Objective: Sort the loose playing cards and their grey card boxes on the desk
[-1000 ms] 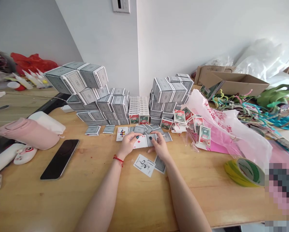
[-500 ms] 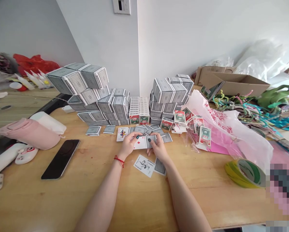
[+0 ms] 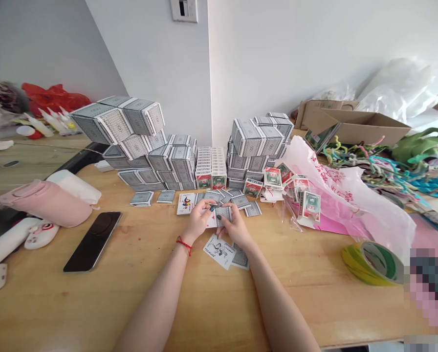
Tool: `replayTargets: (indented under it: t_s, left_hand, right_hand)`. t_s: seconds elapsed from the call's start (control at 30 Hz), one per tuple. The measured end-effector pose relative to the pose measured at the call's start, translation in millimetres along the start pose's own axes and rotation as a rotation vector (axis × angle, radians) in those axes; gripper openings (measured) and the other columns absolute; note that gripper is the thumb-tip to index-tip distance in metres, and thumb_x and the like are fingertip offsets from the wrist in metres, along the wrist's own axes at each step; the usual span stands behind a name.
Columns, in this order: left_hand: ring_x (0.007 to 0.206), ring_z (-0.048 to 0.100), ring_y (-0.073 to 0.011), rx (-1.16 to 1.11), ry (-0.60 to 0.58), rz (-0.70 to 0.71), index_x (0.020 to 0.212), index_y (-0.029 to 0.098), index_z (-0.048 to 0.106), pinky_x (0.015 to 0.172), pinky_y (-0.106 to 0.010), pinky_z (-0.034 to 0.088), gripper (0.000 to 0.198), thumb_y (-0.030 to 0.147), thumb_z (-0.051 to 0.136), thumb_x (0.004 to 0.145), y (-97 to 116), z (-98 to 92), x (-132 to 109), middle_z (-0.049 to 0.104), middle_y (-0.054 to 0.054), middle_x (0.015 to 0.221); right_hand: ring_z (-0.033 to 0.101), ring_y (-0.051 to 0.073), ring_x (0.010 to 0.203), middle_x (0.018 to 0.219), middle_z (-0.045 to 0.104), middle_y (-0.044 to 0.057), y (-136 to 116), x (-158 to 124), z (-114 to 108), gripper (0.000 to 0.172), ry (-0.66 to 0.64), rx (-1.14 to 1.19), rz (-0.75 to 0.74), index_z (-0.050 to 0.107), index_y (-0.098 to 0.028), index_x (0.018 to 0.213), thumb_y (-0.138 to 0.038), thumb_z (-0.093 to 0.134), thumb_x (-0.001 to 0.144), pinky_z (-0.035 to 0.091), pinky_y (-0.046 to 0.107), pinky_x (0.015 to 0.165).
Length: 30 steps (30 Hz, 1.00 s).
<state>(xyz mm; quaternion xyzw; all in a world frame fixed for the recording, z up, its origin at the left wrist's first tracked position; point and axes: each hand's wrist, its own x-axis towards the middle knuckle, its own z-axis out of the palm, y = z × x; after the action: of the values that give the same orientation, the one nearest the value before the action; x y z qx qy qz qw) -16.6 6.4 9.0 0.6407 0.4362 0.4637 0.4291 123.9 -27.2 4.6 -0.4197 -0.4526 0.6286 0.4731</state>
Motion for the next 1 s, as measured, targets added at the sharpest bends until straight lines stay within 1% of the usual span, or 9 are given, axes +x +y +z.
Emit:
replayTargets:
  t_s: [0.1, 0.2, 0.3, 0.37, 0.47, 0.53, 0.6, 0.8, 1.0]
  left_hand:
    - [0.063, 0.050, -0.0096, 0.003, 0.015, -0.022, 0.106, 0.018, 0.053, 0.062, -0.022, 0.042, 0.027, 0.016, 0.043, 0.081, -1.9, -1.5, 0.8, 0.054, 0.000, 0.075]
    - [0.056, 0.048, -0.0089, 0.027, 0.117, -0.047, 0.111, 0.019, 0.049, 0.056, -0.021, 0.042, 0.028, 0.023, 0.038, 0.086, -2.4, -3.8, 1.5, 0.052, 0.000, 0.072]
    - [0.073, 0.055, -0.0128, 0.172, 0.230, 0.021, 0.109, 0.019, 0.050, 0.067, -0.025, 0.046, 0.027, 0.020, 0.037, 0.085, -0.8, -5.5, 1.5, 0.057, -0.005, 0.086]
    - [0.094, 0.054, -0.0167, 0.306, 0.225, 0.121, 0.108, 0.019, 0.053, 0.083, -0.030, 0.045, 0.029, 0.014, 0.038, 0.083, 1.0, -5.1, 0.7, 0.057, -0.008, 0.100]
    - [0.119, 0.041, -0.0214, 0.467, 0.082, 0.246, 0.111, 0.022, 0.055, 0.102, -0.039, 0.033, 0.034, 0.012, 0.042, 0.081, 1.6, -1.5, -1.9, 0.050, -0.009, 0.120]
    - [0.129, 0.029, -0.0255, 0.551, -0.012, 0.265, 0.111, 0.024, 0.058, 0.106, -0.045, 0.026, 0.033, 0.017, 0.047, 0.081, -0.4, 1.6, -4.2, 0.042, -0.008, 0.131]
    - [0.131, 0.024, -0.0281, 0.605, -0.060, 0.251, 0.113, 0.026, 0.058, 0.106, -0.049, 0.024, 0.033, 0.022, 0.049, 0.081, -3.8, 3.7, -6.3, 0.037, -0.007, 0.137]
    - [0.131, 0.026, -0.0282, 0.649, -0.062, 0.234, 0.114, 0.025, 0.057, 0.107, -0.050, 0.023, 0.033, 0.024, 0.048, 0.082, -11.3, 3.7, -7.0, 0.035, -0.008, 0.140]
    - [0.127, 0.035, -0.0263, 0.637, -0.034, 0.246, 0.117, 0.018, 0.053, 0.105, -0.047, 0.029, 0.035, 0.024, 0.045, 0.084, -13.7, 3.9, -2.5, 0.041, -0.011, 0.136]
  right_hand:
    - [0.059, 0.012, 0.043, 0.062, 0.056, -0.008, -4.6, 0.1, -0.8, 0.044, 0.055, 0.025, -0.026, 0.034, -0.027, 0.105, -0.039, 0.061, 0.072, 0.050, 0.023, 0.040]
    - [0.058, 0.011, 0.044, 0.065, 0.054, -0.007, -7.0, 2.0, -4.3, 0.043, 0.234, 0.028, -0.122, 0.035, -0.027, 0.105, -0.037, 0.061, 0.072, 0.048, 0.022, 0.038]
    - [0.060, 0.013, 0.050, 0.070, 0.053, -0.005, -3.9, 5.4, -9.4, 0.044, 0.456, -0.011, -0.244, 0.032, -0.028, 0.109, -0.034, 0.057, 0.073, 0.050, 0.025, 0.041]
    - [0.062, 0.016, 0.056, 0.076, 0.053, -0.001, 0.1, 7.5, -11.9, 0.045, 0.539, -0.051, -0.283, 0.031, -0.028, 0.112, -0.032, 0.055, 0.074, 0.053, 0.030, 0.046]
    - [0.063, 0.019, 0.064, 0.085, 0.053, 0.003, 5.8, 9.5, -12.8, 0.048, 0.536, -0.093, -0.286, 0.030, -0.028, 0.116, -0.029, 0.053, 0.074, 0.055, 0.037, 0.054]
    - [0.064, 0.019, 0.067, 0.089, 0.053, 0.004, 8.0, 10.2, -12.4, 0.049, 0.508, -0.100, -0.283, 0.029, -0.029, 0.117, -0.027, 0.052, 0.073, 0.056, 0.040, 0.058]
    - [0.064, 0.019, 0.068, 0.093, 0.052, 0.004, 8.2, 10.4, -12.0, 0.051, 0.494, -0.095, -0.285, 0.029, -0.029, 0.118, -0.025, 0.051, 0.072, 0.056, 0.041, 0.060]
    - [0.064, 0.017, 0.068, 0.100, 0.050, 0.004, 1.7, 10.0, -12.1, 0.054, 0.487, -0.008, -0.272, 0.031, -0.029, 0.115, -0.019, 0.054, 0.067, 0.057, 0.039, 0.062]
    - [0.063, 0.015, 0.060, 0.089, 0.055, 0.000, 0.5, 12.5, -17.7, 0.055, 0.519, 0.110, -0.241, 0.034, -0.028, 0.109, -0.017, 0.059, 0.062, 0.057, 0.034, 0.056]
